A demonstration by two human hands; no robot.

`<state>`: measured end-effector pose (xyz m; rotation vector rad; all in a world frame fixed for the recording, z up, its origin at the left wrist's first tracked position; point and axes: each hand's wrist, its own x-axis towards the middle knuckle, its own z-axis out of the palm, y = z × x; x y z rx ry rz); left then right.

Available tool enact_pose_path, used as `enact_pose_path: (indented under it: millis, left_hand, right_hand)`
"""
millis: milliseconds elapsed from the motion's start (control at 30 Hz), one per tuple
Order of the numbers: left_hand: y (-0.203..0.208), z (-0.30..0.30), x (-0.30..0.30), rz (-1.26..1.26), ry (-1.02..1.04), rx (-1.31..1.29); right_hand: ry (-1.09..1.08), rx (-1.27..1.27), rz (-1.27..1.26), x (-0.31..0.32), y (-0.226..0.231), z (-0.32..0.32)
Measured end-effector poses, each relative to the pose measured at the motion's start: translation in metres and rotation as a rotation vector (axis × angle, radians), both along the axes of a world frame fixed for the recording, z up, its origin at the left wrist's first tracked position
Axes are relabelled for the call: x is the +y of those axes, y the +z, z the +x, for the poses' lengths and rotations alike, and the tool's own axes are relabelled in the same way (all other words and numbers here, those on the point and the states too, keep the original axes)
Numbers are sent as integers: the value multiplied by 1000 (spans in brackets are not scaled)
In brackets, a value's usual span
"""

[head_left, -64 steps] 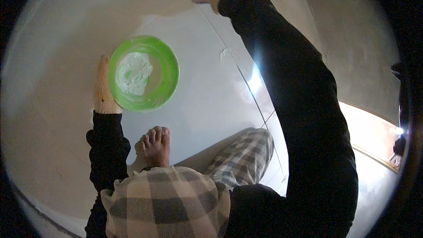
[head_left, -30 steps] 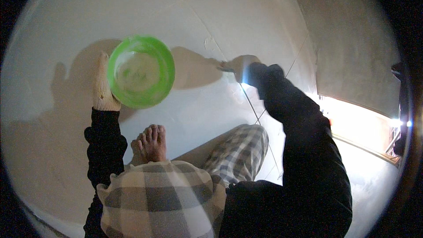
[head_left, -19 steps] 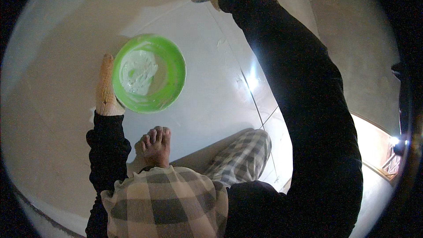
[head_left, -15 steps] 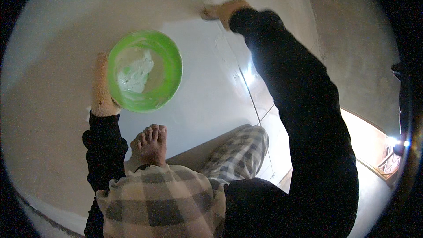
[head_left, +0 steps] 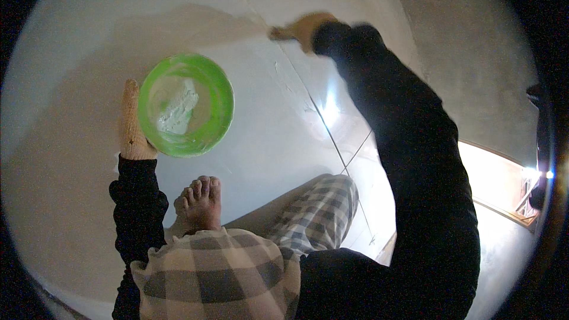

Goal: The person kneels on a tiled floor and uses a small trowel to apply a white paste from a green bowl into the grout lines between tiles. They repeatedly scoop the paste and spread it along the seams, working methodically across the visible floor area.

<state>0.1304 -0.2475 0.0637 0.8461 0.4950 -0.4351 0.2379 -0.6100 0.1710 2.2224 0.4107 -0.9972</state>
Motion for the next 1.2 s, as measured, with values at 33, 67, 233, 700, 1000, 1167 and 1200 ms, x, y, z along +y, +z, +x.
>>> enact_pose_path:
  millis: [33, 67, 233, 700, 1000, 1167, 1200]
  left_hand:
    - [4, 0, 1, -25, -14, 26]
    - [8, 1, 3, -50, -37, 30]
    - [17, -2, 5, -34, -47, 39]
    - [26, 25, -9, 402, -446, -326]
    - [34, -9, -32, 646, -505, -558]
    - [31, -21, -37, 554, -315, -488]
    - [28, -24, -38, 512, -272, -491]
  right_hand:
    - [-84, -60, 167, 19, -8, 30]
    - [113, -133, 91, 36, -17, 44]
    - [-72, -91, 223, 62, -25, -14]
    - [-132, -113, 401, 58, 83, -164]
    - [-267, -53, 420, 198, 35, -110]
    - [-394, 30, 500, 185, 8, -114]
    - [-396, 82, 560, 174, 10, -115]
